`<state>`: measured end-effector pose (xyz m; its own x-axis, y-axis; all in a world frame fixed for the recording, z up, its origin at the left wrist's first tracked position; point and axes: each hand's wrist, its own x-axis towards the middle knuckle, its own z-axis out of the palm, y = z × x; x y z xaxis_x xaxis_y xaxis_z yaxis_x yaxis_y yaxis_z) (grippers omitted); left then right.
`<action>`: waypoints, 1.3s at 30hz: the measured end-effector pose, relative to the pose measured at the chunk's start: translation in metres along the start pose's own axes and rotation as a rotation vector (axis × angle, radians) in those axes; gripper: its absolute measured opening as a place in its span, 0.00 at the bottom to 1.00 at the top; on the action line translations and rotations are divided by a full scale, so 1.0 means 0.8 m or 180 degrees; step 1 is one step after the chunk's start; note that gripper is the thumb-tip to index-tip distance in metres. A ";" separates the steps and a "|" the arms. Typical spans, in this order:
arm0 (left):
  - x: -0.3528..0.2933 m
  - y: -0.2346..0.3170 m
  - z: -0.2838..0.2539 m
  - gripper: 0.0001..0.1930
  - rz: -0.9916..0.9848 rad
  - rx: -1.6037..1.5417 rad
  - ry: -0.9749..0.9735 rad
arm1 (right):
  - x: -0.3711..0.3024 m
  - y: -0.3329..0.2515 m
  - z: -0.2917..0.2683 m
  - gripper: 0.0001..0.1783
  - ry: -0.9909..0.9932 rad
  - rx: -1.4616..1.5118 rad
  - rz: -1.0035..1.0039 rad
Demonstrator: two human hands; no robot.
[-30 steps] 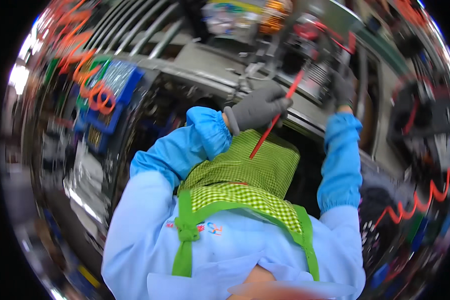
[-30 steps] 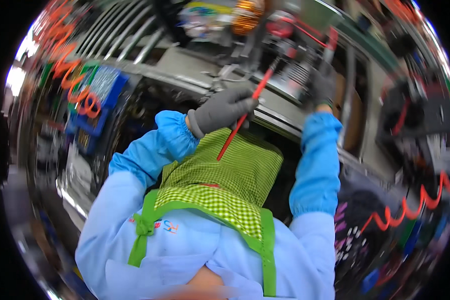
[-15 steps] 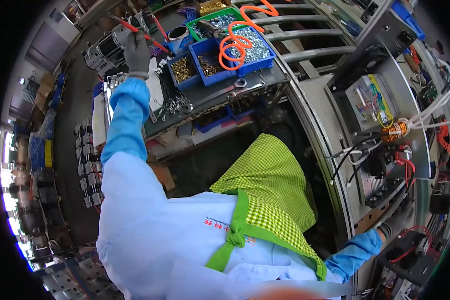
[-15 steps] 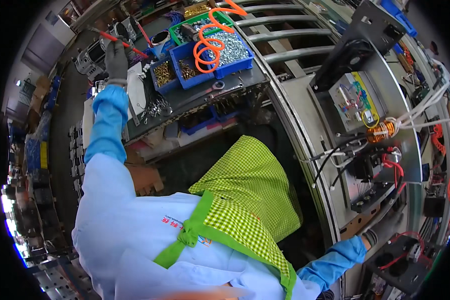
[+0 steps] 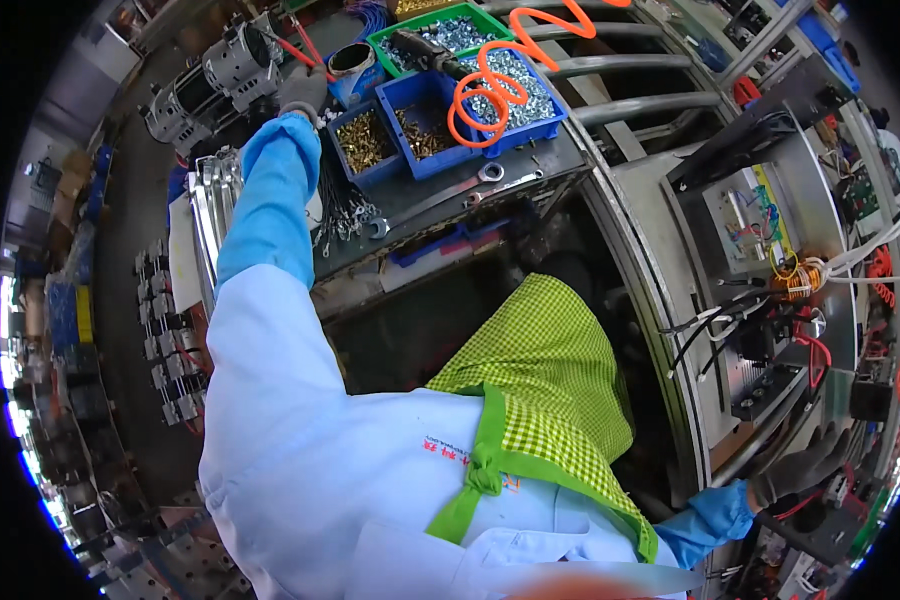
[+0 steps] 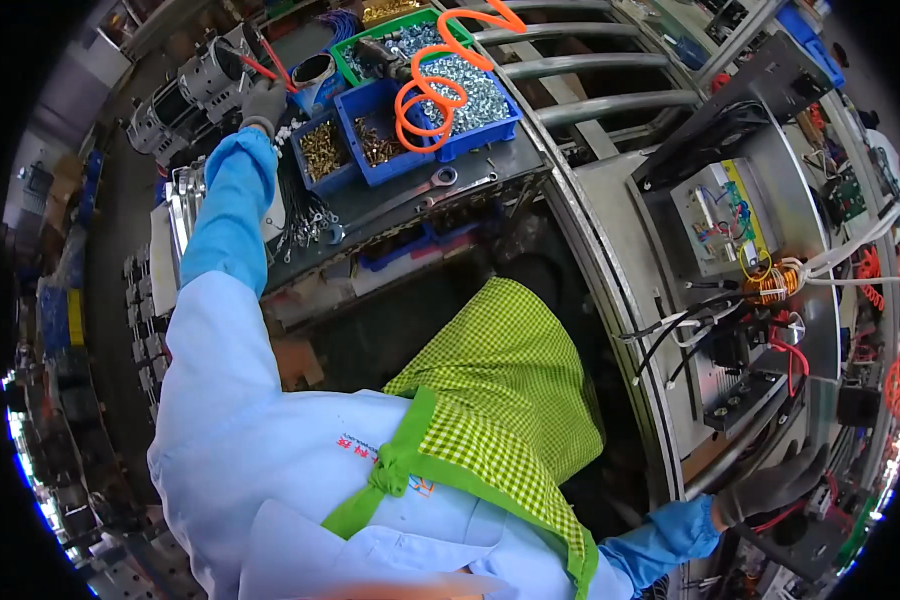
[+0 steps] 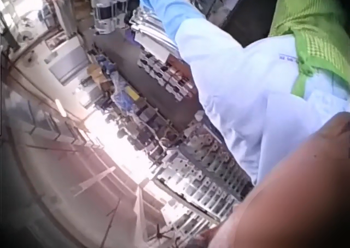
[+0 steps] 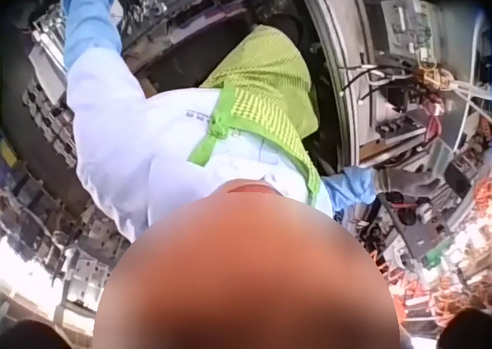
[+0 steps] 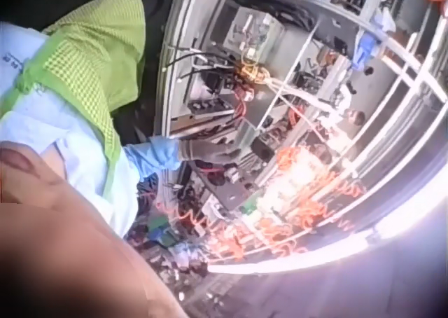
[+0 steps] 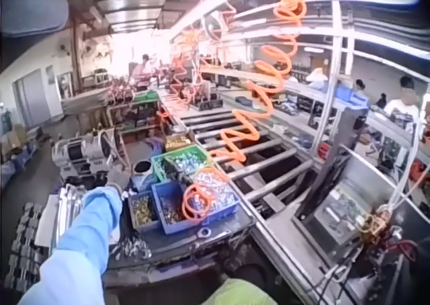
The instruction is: Assemble electronic components and wiring onto a metal chassis using power tools.
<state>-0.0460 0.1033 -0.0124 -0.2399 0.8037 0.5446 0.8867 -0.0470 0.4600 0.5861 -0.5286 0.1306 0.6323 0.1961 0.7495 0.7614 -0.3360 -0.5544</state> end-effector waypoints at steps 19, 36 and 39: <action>-0.147 0.194 0.021 0.18 0.2514 0.1684 -0.2783 | -0.078 -0.113 0.108 0.18 -0.1430 0.0633 -0.0321; -0.149 0.231 -0.040 0.10 0.1972 0.1390 -0.2159 | -0.130 -0.157 0.216 0.17 -0.3105 0.1971 -0.0866; -0.140 0.220 -0.100 0.15 0.1781 0.0632 -0.1295 | -0.157 -0.179 0.231 0.18 -0.3635 0.2305 -0.0577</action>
<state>0.1054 -0.0427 0.0639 0.4035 0.8497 0.3393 0.8980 -0.4389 0.0311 0.4241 -0.3345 0.0491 0.0126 0.9495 0.3135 0.5261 0.2603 -0.8096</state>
